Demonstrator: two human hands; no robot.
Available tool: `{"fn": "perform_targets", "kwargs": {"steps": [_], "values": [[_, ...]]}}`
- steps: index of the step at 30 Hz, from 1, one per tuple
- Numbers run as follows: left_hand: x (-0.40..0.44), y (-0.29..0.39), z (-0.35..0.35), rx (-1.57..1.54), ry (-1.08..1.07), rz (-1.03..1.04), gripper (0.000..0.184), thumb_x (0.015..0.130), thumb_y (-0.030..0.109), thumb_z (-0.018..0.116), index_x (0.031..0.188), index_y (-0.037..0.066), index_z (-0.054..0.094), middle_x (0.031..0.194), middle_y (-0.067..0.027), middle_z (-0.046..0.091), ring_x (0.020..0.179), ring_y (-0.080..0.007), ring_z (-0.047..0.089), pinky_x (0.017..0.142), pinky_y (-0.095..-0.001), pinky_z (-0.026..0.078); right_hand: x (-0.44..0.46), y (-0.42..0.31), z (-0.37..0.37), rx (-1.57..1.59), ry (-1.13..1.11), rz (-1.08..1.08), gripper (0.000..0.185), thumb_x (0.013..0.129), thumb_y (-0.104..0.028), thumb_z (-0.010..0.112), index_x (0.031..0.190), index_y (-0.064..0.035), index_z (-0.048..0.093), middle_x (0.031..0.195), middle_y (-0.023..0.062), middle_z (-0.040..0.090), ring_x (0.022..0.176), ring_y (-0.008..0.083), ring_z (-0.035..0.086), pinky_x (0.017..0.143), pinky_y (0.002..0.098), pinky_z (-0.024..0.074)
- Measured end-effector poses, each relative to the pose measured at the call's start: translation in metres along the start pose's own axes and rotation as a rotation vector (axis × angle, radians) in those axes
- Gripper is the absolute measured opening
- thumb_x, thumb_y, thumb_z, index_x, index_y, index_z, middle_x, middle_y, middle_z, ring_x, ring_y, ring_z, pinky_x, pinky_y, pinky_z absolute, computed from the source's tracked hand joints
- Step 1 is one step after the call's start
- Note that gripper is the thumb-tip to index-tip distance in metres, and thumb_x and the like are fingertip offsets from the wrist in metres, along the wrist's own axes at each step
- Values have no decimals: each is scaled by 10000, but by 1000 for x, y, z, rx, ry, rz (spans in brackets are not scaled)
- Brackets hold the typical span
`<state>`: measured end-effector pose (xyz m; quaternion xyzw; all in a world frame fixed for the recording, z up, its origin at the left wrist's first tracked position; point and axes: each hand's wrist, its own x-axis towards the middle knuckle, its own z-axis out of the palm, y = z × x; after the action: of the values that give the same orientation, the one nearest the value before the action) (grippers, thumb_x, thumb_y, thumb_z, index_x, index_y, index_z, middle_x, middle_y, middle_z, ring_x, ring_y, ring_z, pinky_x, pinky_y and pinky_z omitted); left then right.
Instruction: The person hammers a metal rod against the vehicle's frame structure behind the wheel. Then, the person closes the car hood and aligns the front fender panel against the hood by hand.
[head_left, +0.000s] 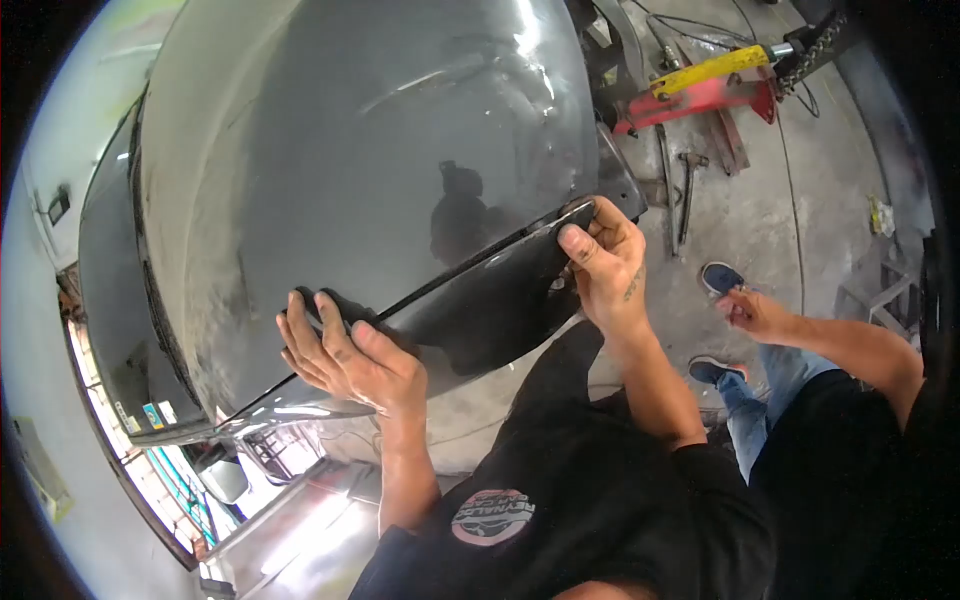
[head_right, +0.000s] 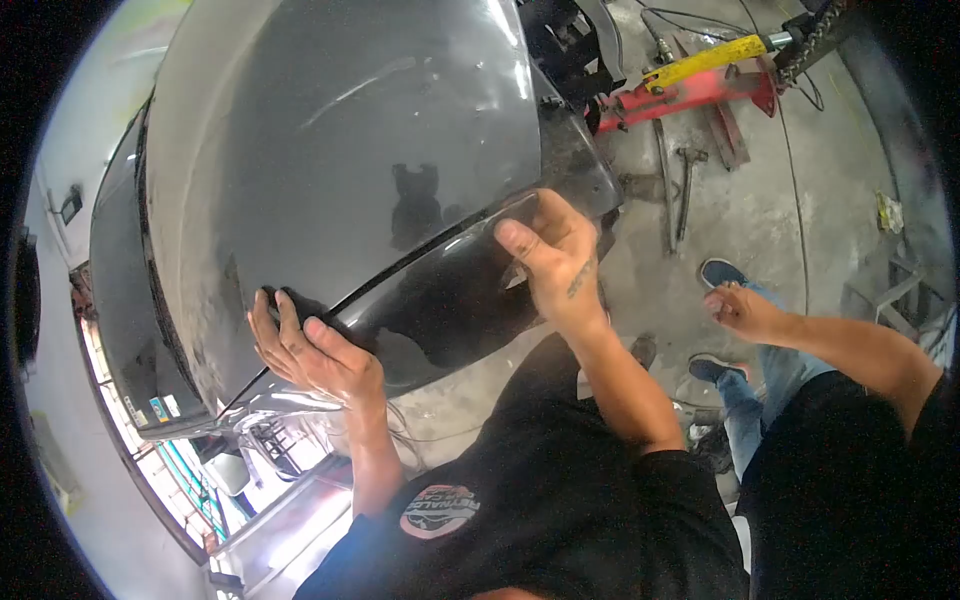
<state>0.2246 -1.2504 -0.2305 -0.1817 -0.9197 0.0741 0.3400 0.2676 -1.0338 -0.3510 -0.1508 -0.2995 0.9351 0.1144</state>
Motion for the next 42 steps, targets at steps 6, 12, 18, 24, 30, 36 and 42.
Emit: {"fn": "perform_targets", "kwargs": {"steps": [6,12,18,24,30,36,42], "values": [[-2,-4,2,-43,9,-19,377,1068,269,446,1331,71,630,1479,-145,533,1425,-366,425,1165,-559,282,3,-5,-21,297,-150,163,398,905,-112,717,1265,10,599,1151,115,696,1020,214,685,884,345,557],[-6,-6,-1,-57,-45,-53,400,1052,318,477,1362,121,635,1522,-117,506,1459,-355,396,1174,-611,234,-11,13,-2,62,-12,71,382,953,-187,689,1269,6,595,1098,80,687,926,141,645,781,287,521],[-4,-8,2,-64,-30,-13,407,1044,329,490,1371,134,634,1523,-129,504,1449,-367,408,1168,-622,233,-9,11,-5,-189,40,16,332,933,-137,703,1217,16,624,965,45,691,800,104,612,681,260,488],[-6,-6,-2,-82,-49,-4,417,1035,333,511,1393,150,623,1523,-127,506,1452,-374,403,1179,-616,214,-8,5,9,146,-45,6,420,923,-136,719,1281,30,574,1142,98,683,1024,174,649,880,316,519],[3,6,-5,-103,-110,21,410,1012,340,557,1397,212,624,1542,-101,483,1462,-369,384,1179,-616,230,-12,11,20,173,-6,-1,477,924,-124,722,1325,51,531,1219,118,653,1138,202,606,1029,353,444],[5,8,1,-32,-73,32,417,1026,383,542,1388,195,629,1517,-101,503,1443,-370,405,1165,-611,272,-5,16,12,-42,15,-44,369,939,-128,692,1246,48,585,1140,82,672,1046,169,618,936,317,473],[4,10,0,-22,-65,25,421,1048,395,492,1373,171,640,1513,-91,500,1447,-362,393,1180,-606,264,-7,0,10,-114,-58,-35,331,944,-172,719,1181,35,615,1059,71,703,948,141,649,870,289,505]]}}
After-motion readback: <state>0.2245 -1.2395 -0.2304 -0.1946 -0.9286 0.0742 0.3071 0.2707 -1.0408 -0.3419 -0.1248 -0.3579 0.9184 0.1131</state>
